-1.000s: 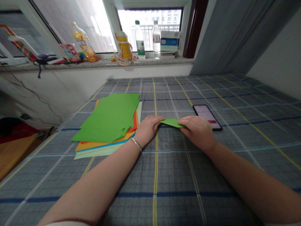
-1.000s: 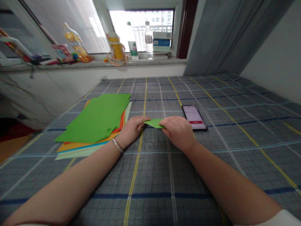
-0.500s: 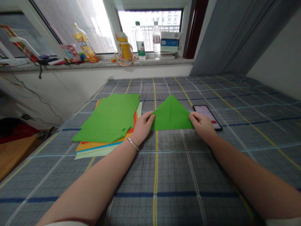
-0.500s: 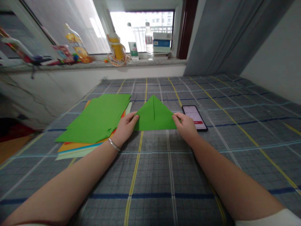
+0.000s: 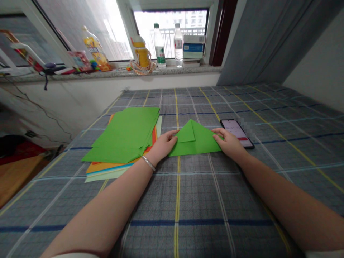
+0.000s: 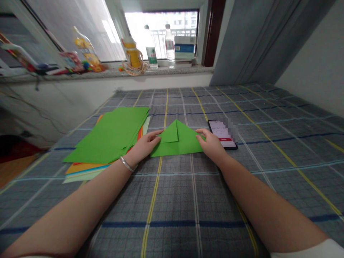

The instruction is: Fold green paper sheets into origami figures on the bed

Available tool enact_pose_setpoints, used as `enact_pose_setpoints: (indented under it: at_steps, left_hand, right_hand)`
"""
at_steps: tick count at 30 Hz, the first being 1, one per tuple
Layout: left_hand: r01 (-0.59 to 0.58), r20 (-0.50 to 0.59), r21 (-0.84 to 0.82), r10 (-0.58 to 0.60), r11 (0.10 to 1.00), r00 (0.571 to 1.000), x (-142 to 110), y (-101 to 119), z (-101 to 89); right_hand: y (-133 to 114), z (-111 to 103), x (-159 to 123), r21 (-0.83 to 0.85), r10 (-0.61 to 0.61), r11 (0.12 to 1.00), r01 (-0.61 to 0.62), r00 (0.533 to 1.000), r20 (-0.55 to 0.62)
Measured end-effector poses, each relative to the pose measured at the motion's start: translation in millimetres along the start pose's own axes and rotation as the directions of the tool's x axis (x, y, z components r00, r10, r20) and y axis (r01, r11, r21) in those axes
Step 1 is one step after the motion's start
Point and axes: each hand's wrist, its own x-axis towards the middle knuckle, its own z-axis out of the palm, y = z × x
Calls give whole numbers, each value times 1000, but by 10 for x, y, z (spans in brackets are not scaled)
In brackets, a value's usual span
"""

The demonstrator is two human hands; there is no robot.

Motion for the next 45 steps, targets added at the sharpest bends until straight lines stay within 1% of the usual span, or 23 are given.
enact_pose_setpoints:
  at_steps: [1,3,5,6,8,10,12,13,15,17,20,22,24,28,30,31,32,34,36,37,38,40,45]
  left_hand:
    - [14,12,-32,-13,999,1000,-4,16,-4]
    - [63,68,-95,-56,993,996,-14,59,-20]
    - [88,101,-138,-74,986,992,-25,106,-42]
    - [103,129,-145,-84,984,988,-29,128,-53]
    - [152,207,-113,-127,982,970,-33,169,-73]
    - [205,285,-13,-193,979,939,-34,205,-89]
    - [212,316,126,-242,969,917,-37,233,-98]
    - [191,320,194,-246,962,915,-41,245,-99]
    - [115,314,320,-220,940,924,-58,262,-89]
    - [16,298,434,-161,901,941,-90,278,-63]
    - [-139,276,609,-44,781,960,-160,321,-5]
    - [-182,265,714,-20,676,964,-203,356,34]
    - [-203,266,764,-12,613,964,-233,382,60]
    - [-230,262,783,29,577,965,-247,378,79]
    - [-270,267,776,91,570,959,-243,356,83]
    - [-303,278,766,133,567,951,-241,342,86]
    - [-345,298,750,178,565,938,-239,327,91]
    - [-447,363,695,262,563,894,-234,295,104]
    - [-548,443,617,327,565,835,-227,265,118]
    - [-587,479,579,346,567,807,-224,254,124]
    - [-611,508,550,353,569,786,-221,247,128]
    - [-627,546,520,338,580,766,-222,248,131]
    - [-607,611,501,245,617,753,-255,307,124]
  right_hand:
    - [-11,2,5,96,46,994,-48,999,20]
    - [-36,-5,16,277,147,947,-161,987,70]
    - [-62,-28,23,345,204,909,-232,972,115]
    - [-74,-44,23,325,214,913,-247,967,134]
    - [-95,-74,15,217,233,938,-271,954,186]
    - [-115,-93,-1,82,243,960,-269,941,235]
    - [-134,-98,-21,-44,225,974,-221,940,257]
    - [-143,-96,-30,-104,202,978,-181,944,261]
    - [-156,-91,-44,-206,158,973,-104,951,267]
    - [-163,-86,-52,-284,132,958,-51,953,273]
    - [-159,-80,-59,-374,60,926,55,955,291]
    - [-151,-76,-65,-415,-2,900,136,952,308]
    - [-144,-74,-73,-438,-50,878,195,946,321]
    - [-134,-66,-85,-455,-163,837,306,931,327]
    - [-132,-51,-89,-438,-261,811,388,910,323]
    - [-133,-39,-92,-418,-315,797,436,890,329]
    - [-135,-25,-96,-388,-367,783,486,865,342]
    - [-143,9,-108,-310,-450,757,575,803,390]
    - [-155,37,-124,-239,-490,743,626,751,443]
    - [-161,46,-131,-215,-495,742,635,735,463]
    - [-168,48,-137,-198,-495,744,638,726,478]
    - [-178,37,-146,-179,-483,756,630,721,497]
    - [-195,-33,-145,-148,-472,763,630,698,539]
